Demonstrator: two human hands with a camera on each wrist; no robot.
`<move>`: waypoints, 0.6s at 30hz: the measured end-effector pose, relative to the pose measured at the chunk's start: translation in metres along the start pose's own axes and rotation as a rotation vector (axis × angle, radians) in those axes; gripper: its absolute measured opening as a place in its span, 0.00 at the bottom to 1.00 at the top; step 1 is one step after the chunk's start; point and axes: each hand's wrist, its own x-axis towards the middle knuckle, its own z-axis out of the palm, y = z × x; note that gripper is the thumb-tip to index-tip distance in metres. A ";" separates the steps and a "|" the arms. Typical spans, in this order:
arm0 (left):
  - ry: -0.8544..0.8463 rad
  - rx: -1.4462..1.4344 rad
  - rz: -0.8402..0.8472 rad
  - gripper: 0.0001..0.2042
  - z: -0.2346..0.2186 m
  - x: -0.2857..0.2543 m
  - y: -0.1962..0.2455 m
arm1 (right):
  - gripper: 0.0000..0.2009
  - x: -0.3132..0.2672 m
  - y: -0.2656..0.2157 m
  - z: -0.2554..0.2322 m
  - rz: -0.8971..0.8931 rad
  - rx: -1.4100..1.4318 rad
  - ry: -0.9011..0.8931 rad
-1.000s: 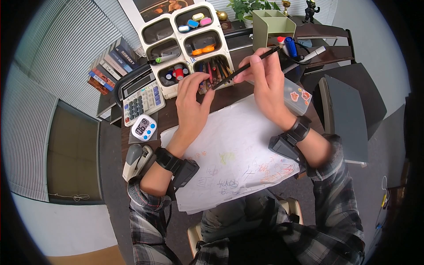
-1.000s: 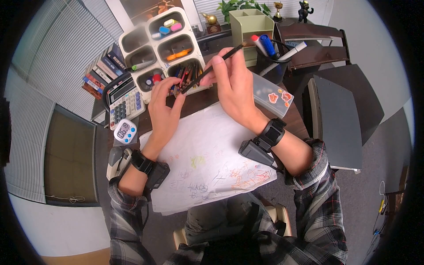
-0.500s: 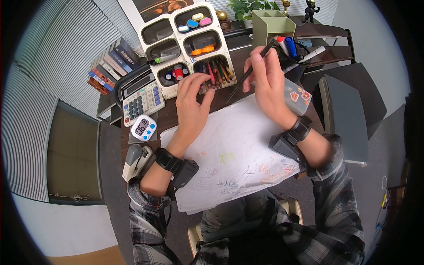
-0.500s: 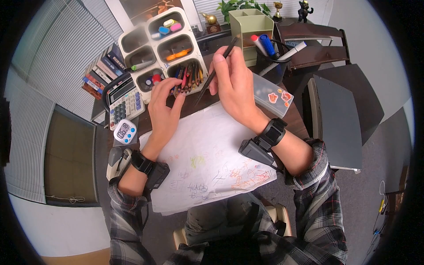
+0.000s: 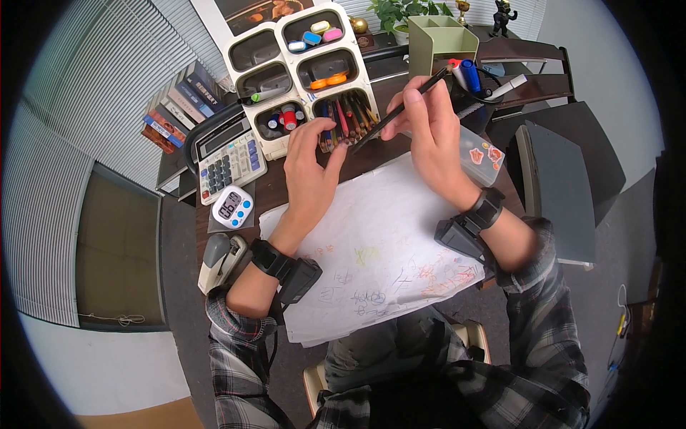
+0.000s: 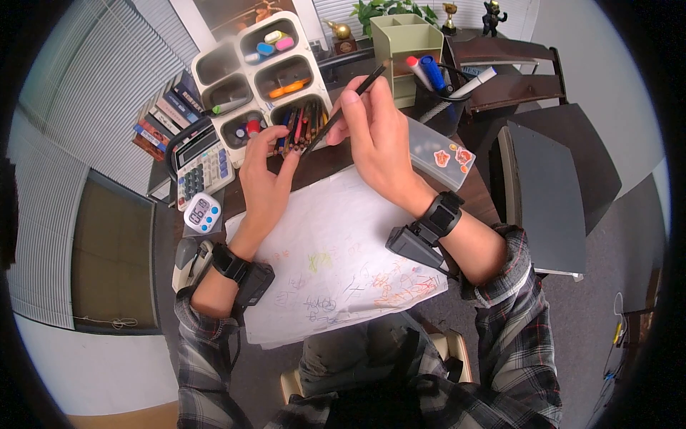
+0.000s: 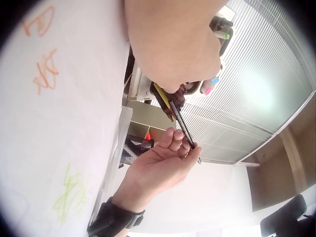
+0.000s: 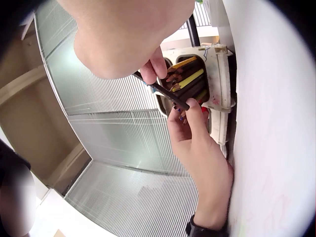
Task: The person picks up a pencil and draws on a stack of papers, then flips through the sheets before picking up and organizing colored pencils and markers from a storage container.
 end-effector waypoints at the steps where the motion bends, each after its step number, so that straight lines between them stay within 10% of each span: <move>1: 0.021 -0.045 -0.020 0.14 0.001 0.000 0.000 | 0.10 0.000 0.000 -0.001 0.000 0.000 0.000; 18: 0.043 -0.107 -0.105 0.17 0.001 -0.001 0.001 | 0.12 0.000 -0.002 0.001 0.038 0.152 0.021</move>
